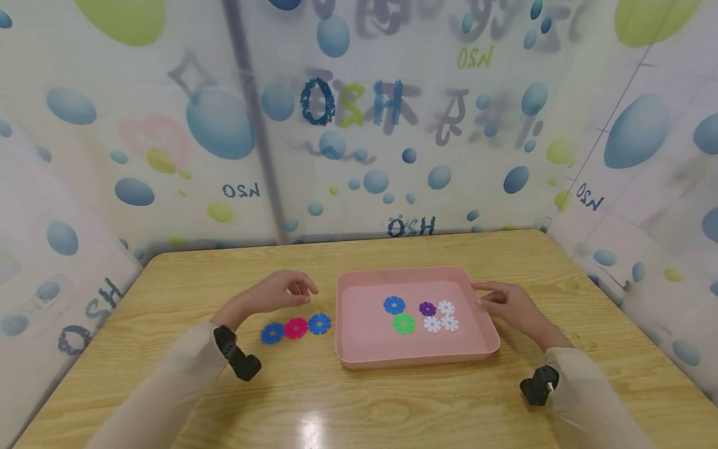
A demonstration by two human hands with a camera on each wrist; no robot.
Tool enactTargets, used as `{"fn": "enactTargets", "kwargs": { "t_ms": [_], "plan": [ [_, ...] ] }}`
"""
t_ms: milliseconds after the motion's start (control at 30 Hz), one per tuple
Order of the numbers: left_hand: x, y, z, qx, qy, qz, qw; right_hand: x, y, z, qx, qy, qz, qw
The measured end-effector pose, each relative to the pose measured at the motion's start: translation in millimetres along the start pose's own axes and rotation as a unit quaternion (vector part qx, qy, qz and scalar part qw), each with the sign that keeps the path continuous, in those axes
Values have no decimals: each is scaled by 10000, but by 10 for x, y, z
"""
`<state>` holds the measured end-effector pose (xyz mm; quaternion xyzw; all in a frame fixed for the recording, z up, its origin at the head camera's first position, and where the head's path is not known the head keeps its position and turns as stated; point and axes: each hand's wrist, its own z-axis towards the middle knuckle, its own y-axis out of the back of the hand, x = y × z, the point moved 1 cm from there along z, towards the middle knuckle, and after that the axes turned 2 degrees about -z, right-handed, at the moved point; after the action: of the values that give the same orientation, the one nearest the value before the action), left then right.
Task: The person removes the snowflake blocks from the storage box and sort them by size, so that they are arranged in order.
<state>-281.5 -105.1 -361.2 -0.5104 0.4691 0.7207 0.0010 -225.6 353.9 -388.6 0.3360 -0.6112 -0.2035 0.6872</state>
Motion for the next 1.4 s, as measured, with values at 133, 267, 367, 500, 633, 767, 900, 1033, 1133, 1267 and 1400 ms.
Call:
{"fn": "enactTargets", "kwargs": {
  "t_ms": [133,267,367,500,633,767,900,1033,1133,1267,1400],
  "plan": [
    [-87,-74,150,-13,-63,-33,10000,-16,-3,5,-16,38,12,10000],
    [-145,-157,305,5,-158,14,9999,-27,-3,7,-25,68,44,10000],
    [-184,-230,413,99,-82,55,9999,-21,-2,1,-13,75,73,9999],
    [-246,-325,542,231,172,67,9996,-12,1,-4,-15,70,75,9999],
    [-316,-403,657,370,315,105,9988,-16,0,-3,-35,49,3,10000],
    [-393,-456,749,612,421,110,9972,-19,-3,0,-41,14,-25,10000],
    [-433,-515,849,828,496,149,9952,-12,-5,-2,-44,-46,-13,10000],
    [-471,-586,922,949,690,204,9929,-9,-10,0,-49,-60,-29,10000],
    [-513,-636,950,947,965,196,9906,-12,-9,1,-50,-30,-26,10000],
    [-562,-693,994,913,1271,229,9874,-6,-8,-4,-43,10,-15,10000],
    [-586,-762,1059,913,1424,148,9855,5,-9,-6,-41,13,-25,10000]
  ]
}}
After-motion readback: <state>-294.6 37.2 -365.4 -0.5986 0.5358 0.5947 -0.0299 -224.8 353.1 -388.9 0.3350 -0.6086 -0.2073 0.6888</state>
